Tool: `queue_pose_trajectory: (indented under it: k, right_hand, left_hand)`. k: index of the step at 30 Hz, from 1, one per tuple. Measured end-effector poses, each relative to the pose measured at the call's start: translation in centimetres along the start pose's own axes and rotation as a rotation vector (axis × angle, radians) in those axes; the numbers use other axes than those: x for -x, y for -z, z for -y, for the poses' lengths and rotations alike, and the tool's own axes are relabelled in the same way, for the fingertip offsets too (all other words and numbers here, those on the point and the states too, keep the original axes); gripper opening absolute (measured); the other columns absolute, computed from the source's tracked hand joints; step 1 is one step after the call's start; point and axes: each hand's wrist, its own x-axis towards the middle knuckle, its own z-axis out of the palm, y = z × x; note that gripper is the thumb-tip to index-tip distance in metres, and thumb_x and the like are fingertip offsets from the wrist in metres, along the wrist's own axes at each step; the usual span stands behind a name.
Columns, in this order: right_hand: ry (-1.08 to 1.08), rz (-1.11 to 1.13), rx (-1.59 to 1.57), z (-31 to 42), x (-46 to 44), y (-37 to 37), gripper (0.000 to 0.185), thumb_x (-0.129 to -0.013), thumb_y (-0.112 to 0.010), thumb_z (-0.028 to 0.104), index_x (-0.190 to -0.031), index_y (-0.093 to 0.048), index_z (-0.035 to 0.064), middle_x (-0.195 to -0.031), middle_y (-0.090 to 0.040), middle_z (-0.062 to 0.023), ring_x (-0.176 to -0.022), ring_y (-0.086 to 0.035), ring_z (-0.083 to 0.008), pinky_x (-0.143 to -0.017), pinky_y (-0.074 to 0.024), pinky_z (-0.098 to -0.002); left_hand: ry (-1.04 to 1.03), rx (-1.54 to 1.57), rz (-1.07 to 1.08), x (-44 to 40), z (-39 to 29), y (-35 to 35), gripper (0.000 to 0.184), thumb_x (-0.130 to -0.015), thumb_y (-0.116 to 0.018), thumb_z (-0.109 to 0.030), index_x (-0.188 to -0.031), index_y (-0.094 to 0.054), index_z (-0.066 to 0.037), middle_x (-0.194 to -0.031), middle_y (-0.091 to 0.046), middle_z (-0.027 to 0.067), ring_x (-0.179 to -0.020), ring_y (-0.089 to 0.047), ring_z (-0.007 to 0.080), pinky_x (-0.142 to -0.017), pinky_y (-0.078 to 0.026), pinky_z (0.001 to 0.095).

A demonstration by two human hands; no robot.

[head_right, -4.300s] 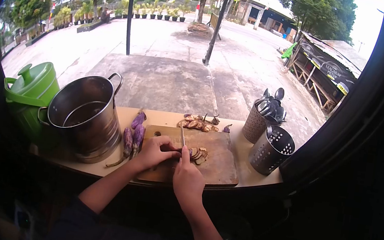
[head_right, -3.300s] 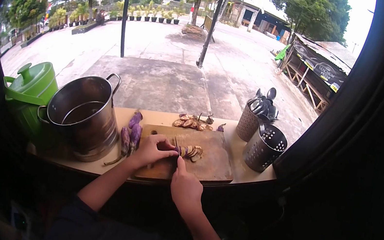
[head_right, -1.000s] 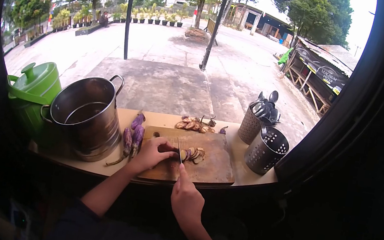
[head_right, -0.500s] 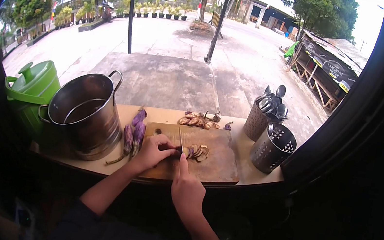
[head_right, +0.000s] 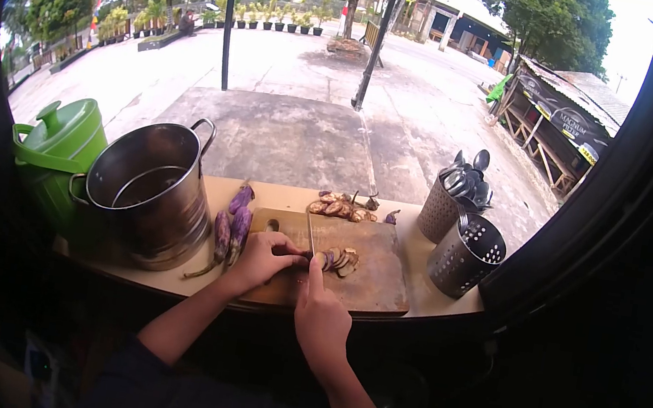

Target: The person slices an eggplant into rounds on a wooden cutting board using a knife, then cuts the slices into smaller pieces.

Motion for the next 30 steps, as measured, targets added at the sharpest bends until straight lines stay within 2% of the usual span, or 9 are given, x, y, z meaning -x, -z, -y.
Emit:
queue_pose_trajectory:
  k: [2,6,8,11,14,24,26,27,30]
  right_hand:
    - [-0.055,0.032,0.008,0.5,1.5,0.9,0.041,-0.098,-0.058,0.017,-0.139,-0.058,0.0117,-0.074,-0.067,-0.0172,-0.065,-0.067,-0.0363,-0.058,-0.0526,-0.0472]
    - [-0.075,0.063,0.048,0.6,3.0,1.9,0.042,-0.097,-0.059,0.016,-0.139,-0.058,0.0117,-0.072,-0.066,-0.0163,-0.062,-0.066,-0.0361,-0.056,-0.0523,-0.0465]
    - [-0.062,0.045,0.015,0.4,3.0,2.0,0.042,-0.096,-0.060,0.016,-0.138,-0.058,0.0120,-0.070,-0.065,-0.0161,-0.060,-0.065,-0.0358,-0.056,-0.0523,-0.0466]
    - [-0.044,0.026,-0.006,0.4,2.3,1.7,0.041,-0.096,-0.059,0.016,-0.137,-0.058,0.0118,-0.070,-0.065,-0.0171,-0.060,-0.066,-0.0360,-0.056,-0.0522,-0.0470]
    - [-0.019,0.088,0.058,0.1,1.1,1.1,0.047,-0.097,-0.057,0.020,-0.143,-0.054,0.0105,-0.064,-0.065,-0.0142,-0.056,-0.067,-0.0325,-0.052,-0.0534,-0.0447]
    - [-0.024,0.107,0.071,0.2,0.7,1.0,0.046,-0.097,-0.056,0.020,-0.142,-0.055,0.0113,-0.065,-0.066,-0.0143,-0.057,-0.067,-0.0324,-0.053,-0.0545,-0.0453]
    - [-0.112,0.176,0.042,0.2,1.9,1.6,0.040,-0.098,-0.057,0.021,-0.137,-0.058,0.0149,-0.069,-0.066,-0.0175,-0.063,-0.067,-0.0380,-0.058,-0.0531,-0.0501]
    - [-0.111,0.177,0.043,0.1,2.3,1.7,0.040,-0.098,-0.057,0.021,-0.137,-0.058,0.0149,-0.069,-0.066,-0.0175,-0.063,-0.067,-0.0380,-0.058,-0.0531,-0.0501]
    - [-0.097,0.141,0.040,0.2,2.7,2.1,0.040,-0.097,-0.057,0.021,-0.137,-0.059,0.0150,-0.067,-0.066,-0.0171,-0.062,-0.067,-0.0375,-0.058,-0.0529,-0.0502]
  left_hand:
    - [0.149,0.026,0.067,0.0,-1.8,0.6,0.018,-0.084,-0.081,-0.013,-0.092,-0.074,0.001,-0.078,-0.073,0.0051,-0.056,-0.061,0.0084,-0.051,-0.048,0.0259]
    - [0.119,0.029,0.063,0.0,-1.4,0.5,0.019,-0.084,-0.083,-0.014,-0.093,-0.074,0.001,-0.075,-0.071,0.0031,-0.049,-0.055,0.0057,-0.042,-0.041,0.0247]
    - [0.165,0.002,0.069,0.0,-1.9,0.6,0.022,-0.078,-0.085,-0.015,-0.089,-0.075,0.001,-0.082,-0.075,0.0115,-0.074,-0.071,0.0160,-0.070,-0.054,0.0301]
    - [0.038,0.015,0.043,-0.2,0.6,0.0,0.021,-0.078,-0.085,-0.015,-0.088,-0.075,0.001,-0.082,-0.074,0.0111,-0.074,-0.071,0.0162,-0.069,-0.054,0.0302]
    - [0.052,0.052,0.059,-0.2,0.8,0.0,0.021,-0.078,-0.084,-0.014,-0.088,-0.075,0.001,-0.082,-0.073,0.0111,-0.074,-0.070,0.0164,-0.069,-0.054,0.0303]
    - [0.043,0.027,0.055,0.0,-0.3,0.2,0.021,-0.081,-0.083,-0.015,-0.090,-0.075,0.002,-0.087,-0.076,0.0103,-0.080,-0.073,0.0150,-0.074,-0.057,0.0284]
    - [0.079,0.082,0.061,0.0,-0.3,0.1,0.022,-0.081,-0.084,-0.015,-0.091,-0.075,0.002,-0.089,-0.076,0.0110,-0.080,-0.073,0.0148,-0.075,-0.057,0.0280]
    - [0.079,0.083,0.061,0.0,-0.4,0.1,0.022,-0.081,-0.084,-0.015,-0.091,-0.075,0.002,-0.089,-0.076,0.0110,-0.080,-0.073,0.0148,-0.075,-0.057,0.0280]
    - [0.105,0.057,0.093,0.0,-0.3,0.1,0.019,-0.082,-0.082,-0.007,-0.093,-0.073,0.005,-0.096,-0.077,0.0110,-0.088,-0.073,0.0133,-0.081,-0.058,0.0262]
